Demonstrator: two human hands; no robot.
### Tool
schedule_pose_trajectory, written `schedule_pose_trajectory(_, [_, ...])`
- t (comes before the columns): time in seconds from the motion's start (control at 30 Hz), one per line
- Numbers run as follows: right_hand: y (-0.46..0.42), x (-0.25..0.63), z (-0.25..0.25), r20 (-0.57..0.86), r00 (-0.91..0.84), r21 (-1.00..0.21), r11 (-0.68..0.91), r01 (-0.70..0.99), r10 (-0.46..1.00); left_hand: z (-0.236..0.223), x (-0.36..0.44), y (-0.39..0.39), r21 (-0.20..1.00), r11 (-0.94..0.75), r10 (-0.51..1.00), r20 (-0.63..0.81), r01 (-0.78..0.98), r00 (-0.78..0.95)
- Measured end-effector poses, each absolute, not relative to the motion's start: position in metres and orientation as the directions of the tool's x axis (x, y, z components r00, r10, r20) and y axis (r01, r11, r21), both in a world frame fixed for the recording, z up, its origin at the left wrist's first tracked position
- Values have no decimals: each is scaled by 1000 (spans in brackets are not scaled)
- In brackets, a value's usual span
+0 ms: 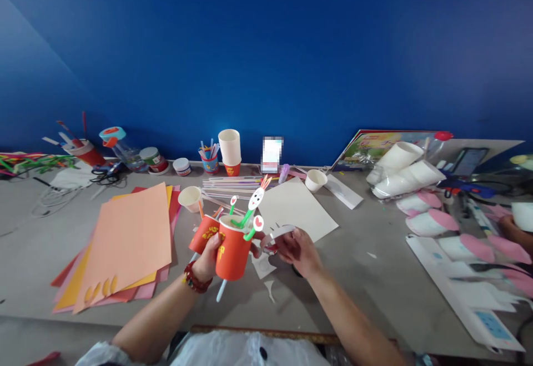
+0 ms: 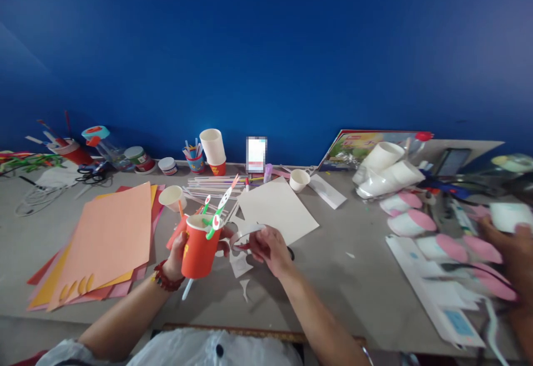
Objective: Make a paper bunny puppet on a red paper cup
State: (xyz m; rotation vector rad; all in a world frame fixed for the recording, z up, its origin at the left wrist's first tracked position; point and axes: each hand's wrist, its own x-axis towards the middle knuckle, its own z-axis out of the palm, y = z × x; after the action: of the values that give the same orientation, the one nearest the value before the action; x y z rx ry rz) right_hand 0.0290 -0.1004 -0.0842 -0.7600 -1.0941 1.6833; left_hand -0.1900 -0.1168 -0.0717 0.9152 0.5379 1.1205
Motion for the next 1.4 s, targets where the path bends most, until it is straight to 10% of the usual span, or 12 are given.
schedule_pose_trajectory(0.3, [-97,25,-81,-132,-446,-878,-313,-362,885,-74,-188,-122,823,273,827,63,-497,559])
schedule_pose_trajectory(0.6, [-108,39,-40,188,-305,-915,280,292,934,-70,-198,-121,884,274,845,-34,-378,533])
schedule_pose_trajectory(0.9, [-110,16,-82,-247,-396,-842,-398,-364,884,-66,-186,-112,768,261,871,73,-585,485])
schedule_pose_trajectory(1.23, [-116,36,-51,157,-263,-943,223,246,952,-69,-193,-116,757,318,870,5,-570,492])
schedule_pose_trajectory(1.4, [-118,32,-58,57,-280,-998,66,24,958,-63,-190,-118,779,261,827,124,-570,548])
